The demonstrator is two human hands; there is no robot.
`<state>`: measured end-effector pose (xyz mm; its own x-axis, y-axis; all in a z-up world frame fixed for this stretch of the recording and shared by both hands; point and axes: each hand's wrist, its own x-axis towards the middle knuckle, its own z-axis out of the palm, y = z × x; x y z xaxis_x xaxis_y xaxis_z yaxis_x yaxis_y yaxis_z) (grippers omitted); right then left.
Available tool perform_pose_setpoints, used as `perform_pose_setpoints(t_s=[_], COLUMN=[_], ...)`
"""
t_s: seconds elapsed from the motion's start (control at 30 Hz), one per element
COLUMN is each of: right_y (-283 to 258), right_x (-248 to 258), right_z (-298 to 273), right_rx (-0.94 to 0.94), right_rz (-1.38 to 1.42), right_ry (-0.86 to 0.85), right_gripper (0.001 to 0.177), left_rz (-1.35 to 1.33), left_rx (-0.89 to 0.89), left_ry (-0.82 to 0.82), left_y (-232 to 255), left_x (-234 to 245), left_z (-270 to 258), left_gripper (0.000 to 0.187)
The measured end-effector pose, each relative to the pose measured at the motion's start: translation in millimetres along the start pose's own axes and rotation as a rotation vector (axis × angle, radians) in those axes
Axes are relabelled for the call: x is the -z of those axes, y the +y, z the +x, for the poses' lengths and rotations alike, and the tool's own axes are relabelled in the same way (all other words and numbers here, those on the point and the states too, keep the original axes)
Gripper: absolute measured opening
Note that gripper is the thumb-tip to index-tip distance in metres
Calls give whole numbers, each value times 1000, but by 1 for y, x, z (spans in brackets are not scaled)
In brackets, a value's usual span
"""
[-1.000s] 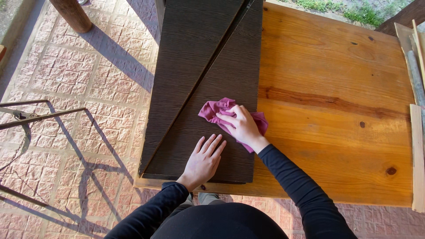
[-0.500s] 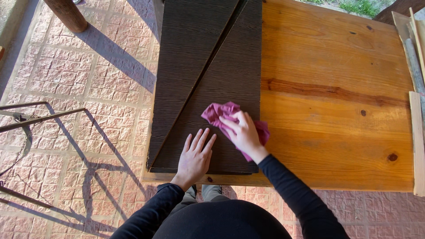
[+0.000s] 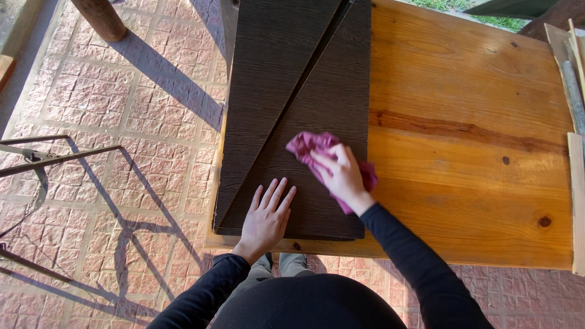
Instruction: The person wipes dark wood panels on a workbench with a pink cloth. They repeatedly pick up, wipe, and reposition the panels, sometimes stacking them or moving them aside to access other areas.
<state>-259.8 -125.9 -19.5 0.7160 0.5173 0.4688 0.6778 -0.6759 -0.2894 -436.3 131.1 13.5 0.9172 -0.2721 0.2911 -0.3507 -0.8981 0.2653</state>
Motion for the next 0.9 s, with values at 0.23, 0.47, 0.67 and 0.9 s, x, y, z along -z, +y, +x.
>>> perform_pose_setpoints(t_s=[0.23, 0.47, 0.67, 0.9], right_y=[13, -77, -96, -57], right_x=[-16, -26, -19, -16], right_z=[82, 20, 5, 29], right_rx=[-17, 1, 65, -15], right_rz=[-55, 22, 10, -27], right_ry=[100, -22, -41, 48], right_gripper=[31, 37, 39, 34], left_rz=[20, -23, -8, -128], left_rx=[-12, -46, -76, -56], left_ry=[16, 40, 64, 211], left_y=[0, -8, -19, -23], left_x=[3, 6, 10, 25], left_z=[-9, -10, -37, -60], left_gripper=[60, 59, 62, 54])
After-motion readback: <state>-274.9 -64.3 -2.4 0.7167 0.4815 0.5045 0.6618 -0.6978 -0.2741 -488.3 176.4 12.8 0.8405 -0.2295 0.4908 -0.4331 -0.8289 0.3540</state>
